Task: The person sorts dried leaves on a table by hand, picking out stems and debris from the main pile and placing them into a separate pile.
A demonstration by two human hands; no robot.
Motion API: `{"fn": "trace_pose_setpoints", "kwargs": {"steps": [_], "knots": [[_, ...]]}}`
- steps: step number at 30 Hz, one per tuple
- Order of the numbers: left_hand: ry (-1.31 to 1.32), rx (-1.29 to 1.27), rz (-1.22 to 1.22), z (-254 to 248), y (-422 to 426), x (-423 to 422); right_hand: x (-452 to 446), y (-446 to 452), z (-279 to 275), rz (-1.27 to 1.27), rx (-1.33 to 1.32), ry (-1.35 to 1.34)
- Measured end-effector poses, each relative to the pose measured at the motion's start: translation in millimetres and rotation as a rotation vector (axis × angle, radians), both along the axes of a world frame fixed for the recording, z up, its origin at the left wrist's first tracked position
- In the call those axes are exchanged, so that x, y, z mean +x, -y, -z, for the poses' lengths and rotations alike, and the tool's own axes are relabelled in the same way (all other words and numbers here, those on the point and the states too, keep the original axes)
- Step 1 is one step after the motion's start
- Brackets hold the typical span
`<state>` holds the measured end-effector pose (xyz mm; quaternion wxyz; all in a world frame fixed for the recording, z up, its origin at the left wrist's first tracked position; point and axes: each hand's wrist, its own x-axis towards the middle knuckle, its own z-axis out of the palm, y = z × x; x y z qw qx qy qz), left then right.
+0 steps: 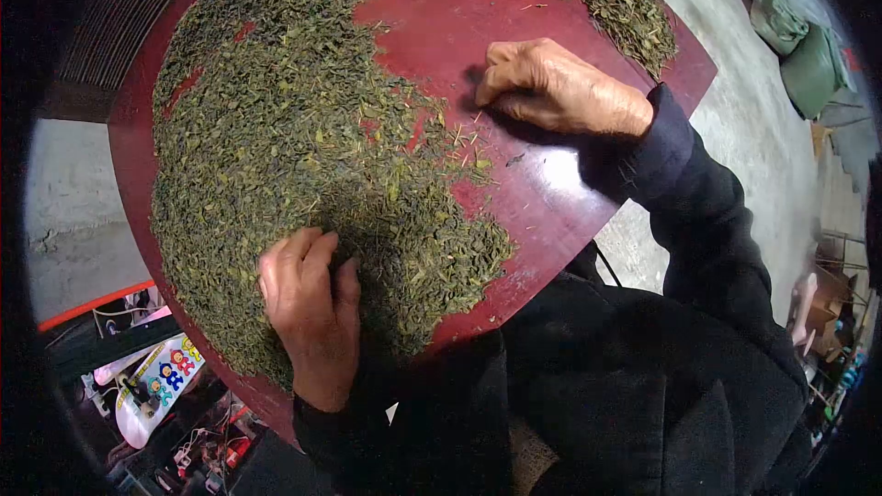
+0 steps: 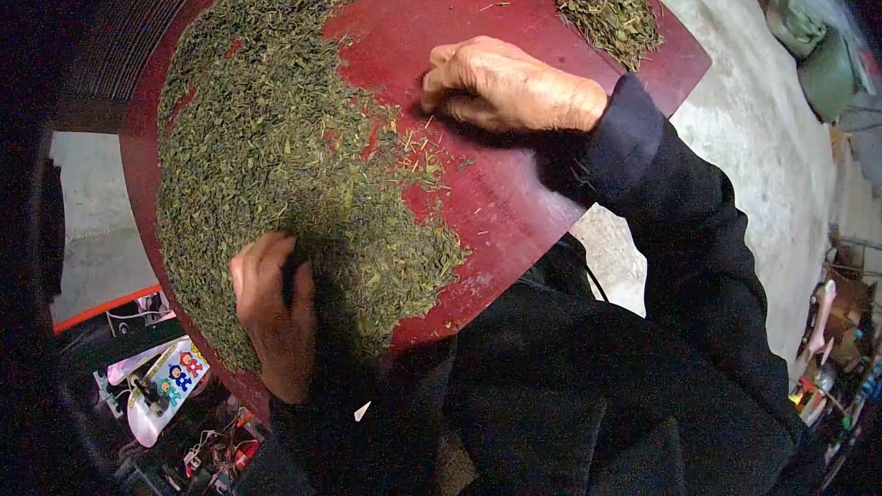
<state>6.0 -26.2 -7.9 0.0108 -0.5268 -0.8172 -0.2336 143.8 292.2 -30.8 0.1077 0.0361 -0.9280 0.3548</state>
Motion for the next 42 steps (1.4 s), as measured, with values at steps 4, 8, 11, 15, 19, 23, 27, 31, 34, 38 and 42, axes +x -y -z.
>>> {"fn": "trace_pose_setpoints", "kwargs": {"steps": [4,8,11,15,19,23,27,31,34,38,42], "knots": [[0.006,0.002,-0.005,2,1,-1,2,3,-3,-0.063,0.072,0.019],[-0.010,-0.014,0.004,5,3,-2,6,7,2,-0.076,0.248,-0.071],[0.000,-0.020,0.006,6,5,-2,10,4,7,-0.082,0.170,-0.103],[0.015,-0.015,0.016,1,4,-2,12,-3,5,-0.054,0.029,-0.108],[0.043,0.019,0.057,-19,-6,1,15,-11,1,0.054,-0.164,-0.018],[0.087,-0.142,0.165,-56,-40,5,6,-8,3,-0.049,-0.121,-0.018],[0.038,-0.016,0.359,-18,-97,-10,2,-3,-3,-0.075,0.010,0.040],[-0.025,0.050,0.472,5,-128,-17,-1,0,-5,-0.091,0.128,0.041],[-0.012,0.064,0.500,14,-135,-14,-1,2,-3,-0.093,0.194,0.027],[-0.074,0.050,0.475,20,-138,-7,-2,9,-2,-0.076,0.341,0.039],[-0.123,0.042,0.463,25,-141,-5,0,12,6,-0.041,0.433,0.000]]}}
